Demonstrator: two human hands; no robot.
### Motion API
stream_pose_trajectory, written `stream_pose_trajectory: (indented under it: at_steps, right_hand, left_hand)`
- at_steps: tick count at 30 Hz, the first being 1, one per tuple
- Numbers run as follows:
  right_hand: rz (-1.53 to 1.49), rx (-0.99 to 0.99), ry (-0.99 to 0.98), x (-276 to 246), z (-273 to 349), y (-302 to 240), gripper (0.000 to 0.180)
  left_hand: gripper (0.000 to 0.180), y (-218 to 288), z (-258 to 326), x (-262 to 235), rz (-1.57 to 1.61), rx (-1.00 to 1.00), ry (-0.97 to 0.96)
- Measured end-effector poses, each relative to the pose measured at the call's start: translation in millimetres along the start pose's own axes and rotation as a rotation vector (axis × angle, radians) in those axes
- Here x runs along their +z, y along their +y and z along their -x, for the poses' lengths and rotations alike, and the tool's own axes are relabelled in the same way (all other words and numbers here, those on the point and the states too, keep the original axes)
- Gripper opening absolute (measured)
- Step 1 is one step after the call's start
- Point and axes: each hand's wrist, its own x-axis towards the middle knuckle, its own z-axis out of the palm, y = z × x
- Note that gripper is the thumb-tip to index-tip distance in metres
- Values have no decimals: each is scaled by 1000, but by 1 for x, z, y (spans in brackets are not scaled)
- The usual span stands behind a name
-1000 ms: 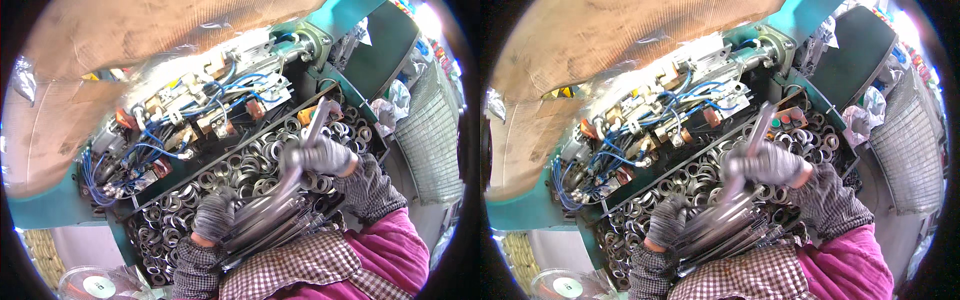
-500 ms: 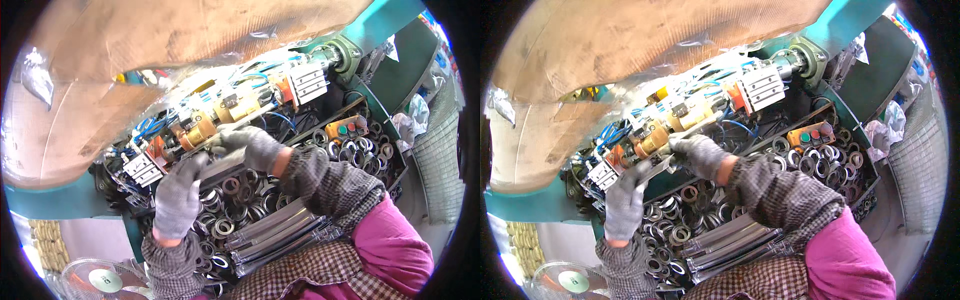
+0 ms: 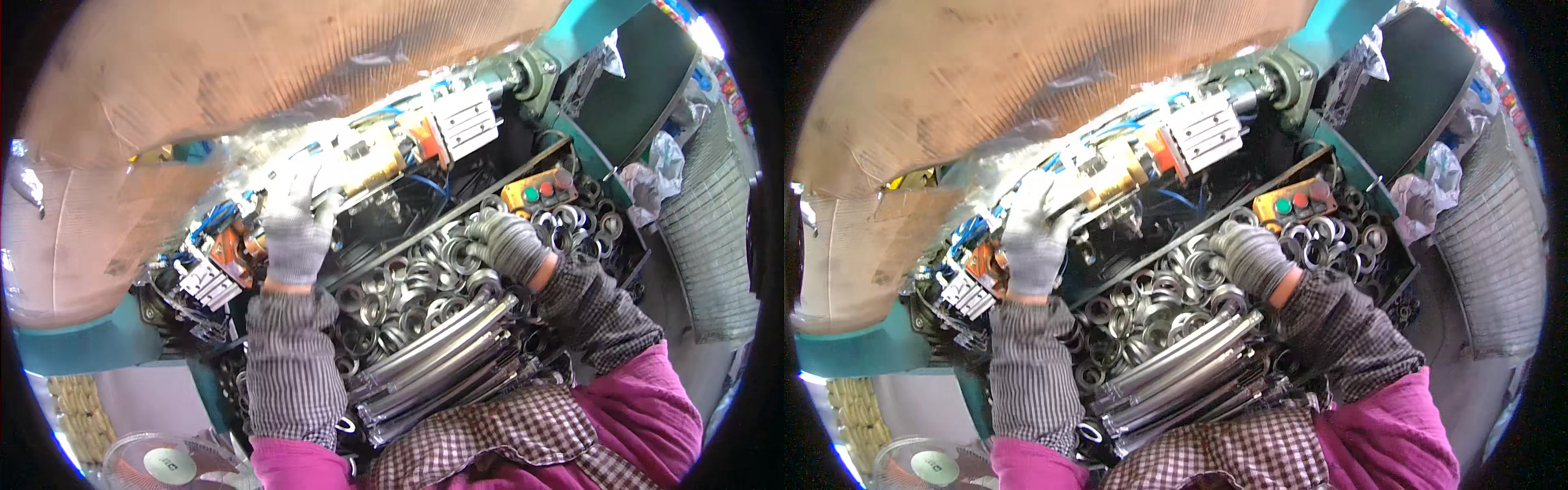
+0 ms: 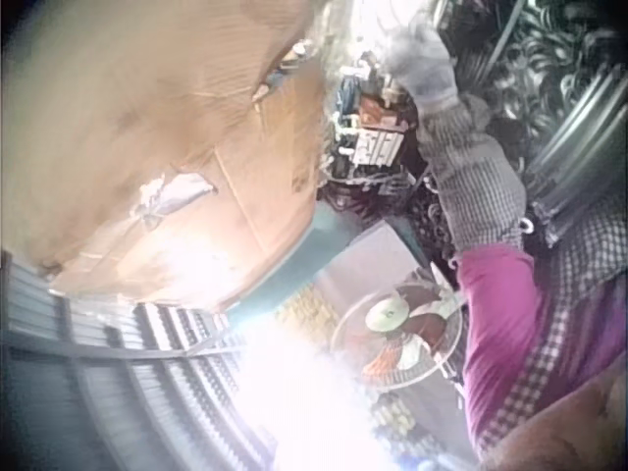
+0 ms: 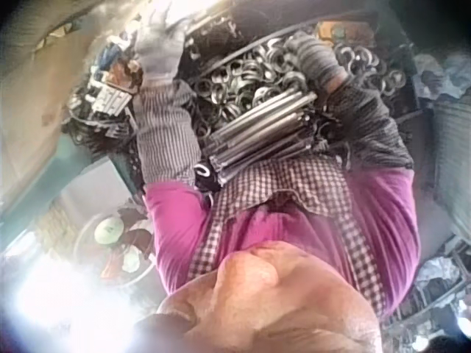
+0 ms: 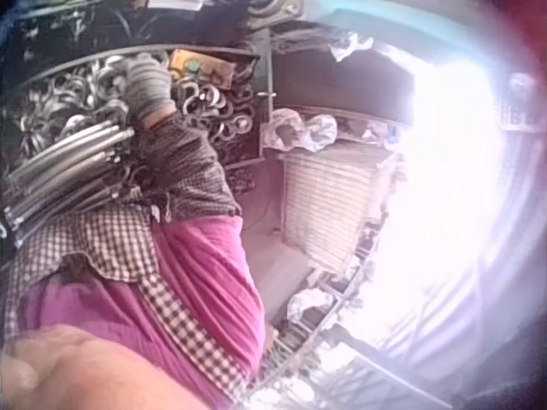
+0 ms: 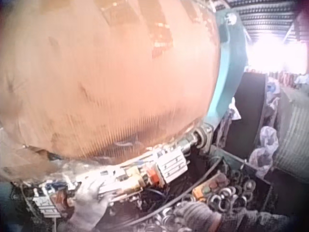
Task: Manually assembling metal rings and tubes at a manufacturing workstation.
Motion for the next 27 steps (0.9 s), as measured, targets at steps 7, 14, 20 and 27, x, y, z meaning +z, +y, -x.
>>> stream_pose_trajectory:
  at_steps: [7,14,20,27]
  right_hand:
    - [-449,-151,17,-17,-1,-29,26]
    - [-720,-364,9,2,3,-55,22]
    - [-1032,-226,-267,10,20,-71,21]
    - [-1140,-133,-313,-14,13,-76,23]
  left_hand:
    - [45,34,145,-19,92,-475,-882]
    - [36,21,150,6,126,-470,-771]
    - [31,66,109,-16,583,-800,-458]
    - [76,91,79,-54,776,-534,-658]
